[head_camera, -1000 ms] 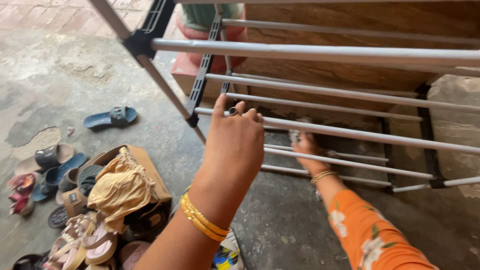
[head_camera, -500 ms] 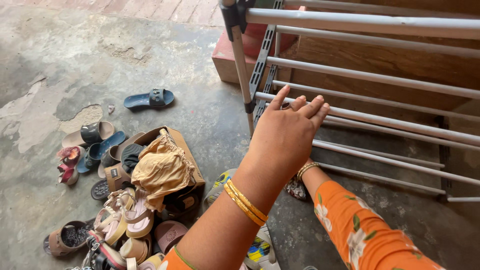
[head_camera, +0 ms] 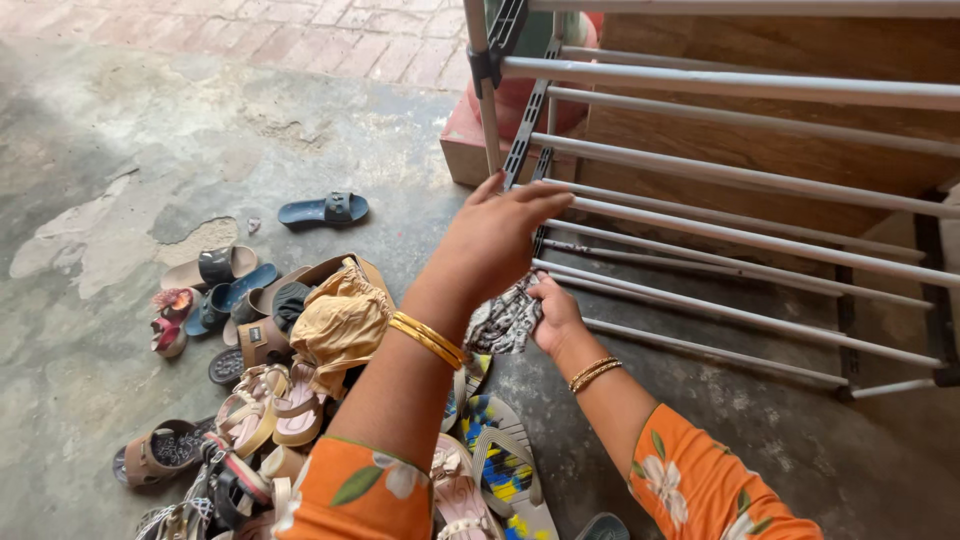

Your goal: The person assembles a metal drying rack by connecting the frame pieces and expanding the horizontal bars. They then wipe the rack with a cloth and place a pair of sandals into a cardboard box.

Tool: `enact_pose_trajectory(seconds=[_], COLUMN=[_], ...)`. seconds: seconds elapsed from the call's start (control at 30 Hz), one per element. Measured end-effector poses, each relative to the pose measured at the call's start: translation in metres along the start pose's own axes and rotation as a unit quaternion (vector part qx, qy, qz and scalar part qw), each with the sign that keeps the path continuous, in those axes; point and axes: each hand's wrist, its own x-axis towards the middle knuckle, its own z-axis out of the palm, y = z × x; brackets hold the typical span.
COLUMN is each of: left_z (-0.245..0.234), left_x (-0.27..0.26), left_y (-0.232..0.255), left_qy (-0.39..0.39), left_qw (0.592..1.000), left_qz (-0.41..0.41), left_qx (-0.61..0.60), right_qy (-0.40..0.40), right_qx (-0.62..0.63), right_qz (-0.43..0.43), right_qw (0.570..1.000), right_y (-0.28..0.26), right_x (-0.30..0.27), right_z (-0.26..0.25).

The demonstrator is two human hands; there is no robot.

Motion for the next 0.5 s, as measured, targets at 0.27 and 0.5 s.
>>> enact_pose_trajectory(seconds=[0.27,0.5], left_z=[-0.062,-0.092], left_x=[-0.015,-0.006], left_y=[0.018,0.023], left_qy=[0.075,0.198], left_qw=[0.996,0.963], left_qz=[-0.026,-0.178], left_qx=[0.033,-0.033], right_qy=[-0.053,-0.174], right_qx=[-0.035,-0.159], right_qz=[-0.053,-0.235], right_qw=[0.997,0.943], right_y=[-0.053,-0.124], right_x=[-0.092,-0.142], right_z=[0.051,0.165])
